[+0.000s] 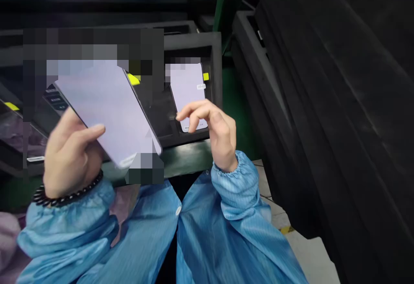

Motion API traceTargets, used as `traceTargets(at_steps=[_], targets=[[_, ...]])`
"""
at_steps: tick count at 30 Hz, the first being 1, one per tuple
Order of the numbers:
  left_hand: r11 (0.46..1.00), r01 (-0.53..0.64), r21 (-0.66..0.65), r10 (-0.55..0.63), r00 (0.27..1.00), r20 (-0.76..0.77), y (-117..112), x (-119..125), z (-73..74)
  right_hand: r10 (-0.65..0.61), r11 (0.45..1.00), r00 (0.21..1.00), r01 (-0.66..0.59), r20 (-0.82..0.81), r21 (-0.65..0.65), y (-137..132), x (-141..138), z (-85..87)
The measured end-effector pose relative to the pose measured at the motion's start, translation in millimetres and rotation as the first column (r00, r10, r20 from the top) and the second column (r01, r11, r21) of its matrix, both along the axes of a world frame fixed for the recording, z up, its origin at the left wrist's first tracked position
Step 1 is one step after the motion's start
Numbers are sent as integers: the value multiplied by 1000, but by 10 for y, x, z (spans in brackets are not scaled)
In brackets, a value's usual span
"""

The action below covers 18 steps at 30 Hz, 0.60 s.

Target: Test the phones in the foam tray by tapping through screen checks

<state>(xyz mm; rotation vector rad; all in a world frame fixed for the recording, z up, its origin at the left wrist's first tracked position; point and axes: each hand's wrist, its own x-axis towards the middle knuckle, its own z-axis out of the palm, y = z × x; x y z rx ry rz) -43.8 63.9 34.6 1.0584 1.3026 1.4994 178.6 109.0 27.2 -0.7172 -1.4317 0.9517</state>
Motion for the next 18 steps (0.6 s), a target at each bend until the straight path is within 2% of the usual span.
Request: traceTargets(at_steps=[1, 3, 6, 9, 12, 14, 16, 18], targets=[[998, -7, 65, 14, 995, -98, 91, -60, 2, 5, 1000, 1000, -5, -5, 4, -19, 42, -28], [996, -10, 90, 29, 976, -218, 246, -161, -41, -7, 1000, 999, 7, 39, -7, -52, 126, -100], [1000, 29, -3, -29, 969, -247, 385, -251, -195, -46, 999, 985, 50, 168, -19, -71, 252, -210], [989, 112, -93, -132, 961, -244, 411, -263, -341, -82, 996, 956, 87, 282, -2, -42, 357, -292], [983, 89, -161, -141, 925, -353, 325, -221, -363, -137, 990, 937, 139, 321, 18, 3, 429, -350], [987, -30, -157, -61, 835, -547, 221, -181, -307, -201, 979, 921, 199, 334, 41, 23, 464, -385], [979, -184, -83, 69, 690, -720, 118, -136, -222, -268, 963, 894, 261, 360, 69, 35, 493, -424], [968, -250, 30, 178, 591, -787, 74, -74, -128, -317, 948, 867, 308, 385, 87, 48, 513, -466]])
